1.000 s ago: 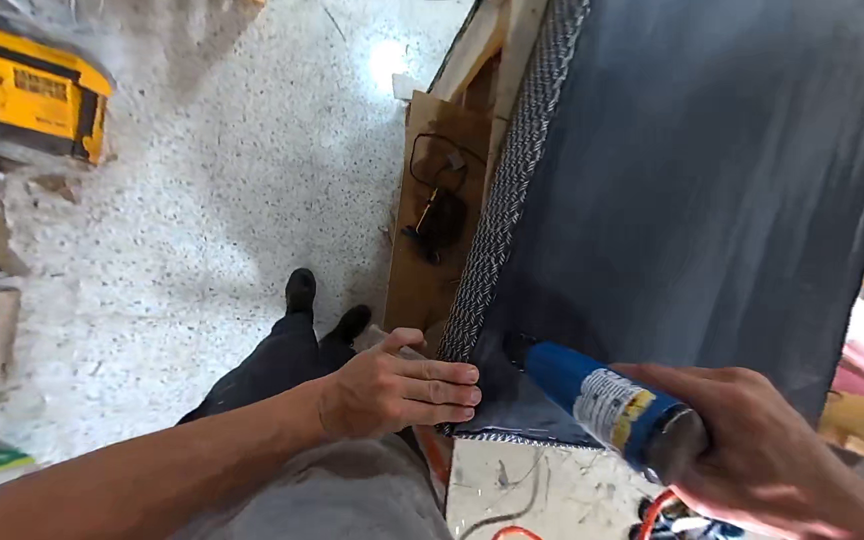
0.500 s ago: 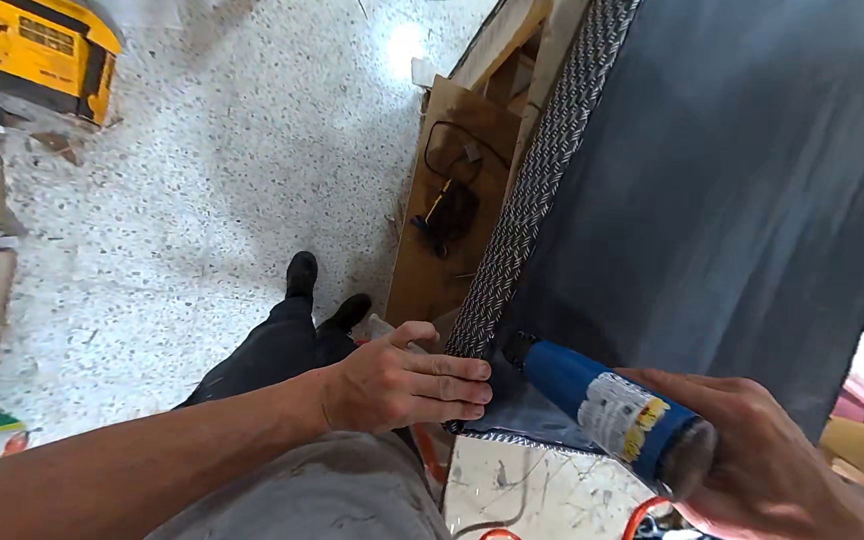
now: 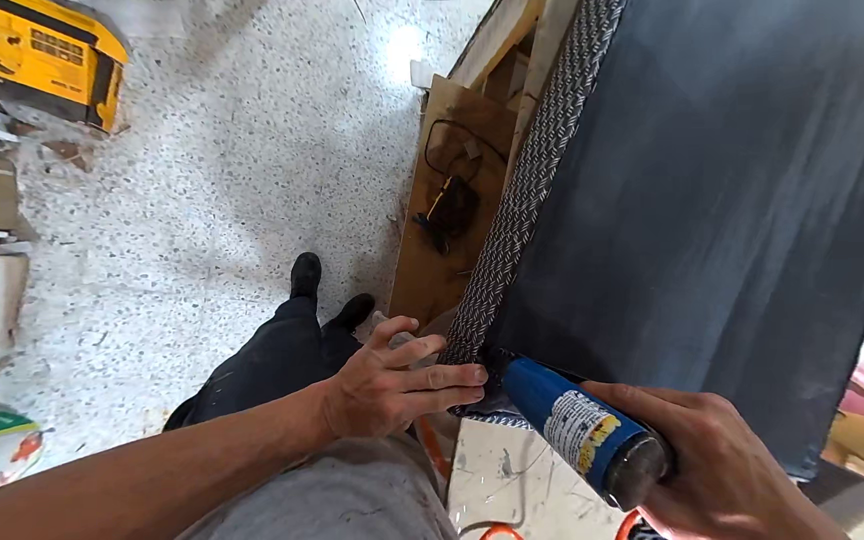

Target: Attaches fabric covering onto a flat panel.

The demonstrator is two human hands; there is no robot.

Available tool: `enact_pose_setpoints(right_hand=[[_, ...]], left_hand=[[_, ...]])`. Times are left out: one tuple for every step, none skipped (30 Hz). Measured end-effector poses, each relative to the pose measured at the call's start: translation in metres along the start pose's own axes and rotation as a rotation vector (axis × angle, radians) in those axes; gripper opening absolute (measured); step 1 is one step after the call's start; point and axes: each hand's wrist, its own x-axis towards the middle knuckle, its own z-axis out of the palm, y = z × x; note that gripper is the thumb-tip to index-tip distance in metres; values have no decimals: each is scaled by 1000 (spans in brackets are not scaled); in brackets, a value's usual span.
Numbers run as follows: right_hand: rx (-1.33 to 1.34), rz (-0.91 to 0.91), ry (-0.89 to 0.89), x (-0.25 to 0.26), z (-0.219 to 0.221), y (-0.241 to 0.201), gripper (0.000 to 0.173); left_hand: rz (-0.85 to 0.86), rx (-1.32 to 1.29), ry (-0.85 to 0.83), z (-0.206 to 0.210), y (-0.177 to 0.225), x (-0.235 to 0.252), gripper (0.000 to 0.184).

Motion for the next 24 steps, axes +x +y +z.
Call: enact_pose_setpoints(right_hand=[[-3,-5,-1,1,1,0,40],[0,-13,-2,2,1,0,41],[-1,-21,2,2,1,0,41],[-2,-27,10,1,1,1,41],[-1,-29,23,-2,-2,1,42],[6,-24,32,-6,-7,1,43],[34,-9,26,-10,-16,0,43],[80,16,12,-15,-27,-4,43],[119,46,7,-19,-35,-10,41],[151,71,38,-22,-39,-18,39],[156,99,60,-27,-39,-23,39],[165,117,65,-34,-37,-22,41],[173,133,51,-41,-34,-18,43],[181,142,44,-46,-29,-16,44],[182,148,40,-48,-24,-17,44],[178,153,34,-50,-20,-17,44],[176,156,27,-52,-16,-18,43],[171,156,28,-54,-12,-18,43],[166,154,31,-56,-9,-18,43],[163,149,33,-57,-6,-18,43],[161,141,32,-58,-4,-18,43],[156,134,29,-57,-4,-17,43],[149,127,24,-57,-4,-16,43],[140,120,19,-58,-4,-16,44]], left_hand=[[0,3,2,0,0,0,36],[0,6,4,1,1,-1,36],[0,11,6,1,1,-2,36],[1,14,8,2,2,-2,36],[2,12,5,1,3,-2,36],[1,4,-4,0,3,-2,37],[-7,-15,-12,-2,5,-2,39],[-27,-46,-5,-3,8,-1,41],[-72,-82,5,-6,14,0,46],[-139,-128,21,-8,23,2,51],[-228,-176,56,-10,33,7,52],[-338,-232,107,-11,45,15,49],[-464,-285,156,-11,56,25,43],[-609,-326,176,-11,68,34,42],[-765,-362,168,-10,79,44,50],[-904,-385,156,-6,86,52,61],[-1015,-399,146,-2,91,59,71],[-1104,-410,134,3,92,63,78],[-1180,-416,116,7,93,63,80],[-1234,-427,110,11,93,60,79],[-1268,-453,124,13,93,56,77],[-1280,-477,146,14,93,53,73],[-1268,-490,171,15,94,49,68],[-1248,-497,191,16,94,46,64]])
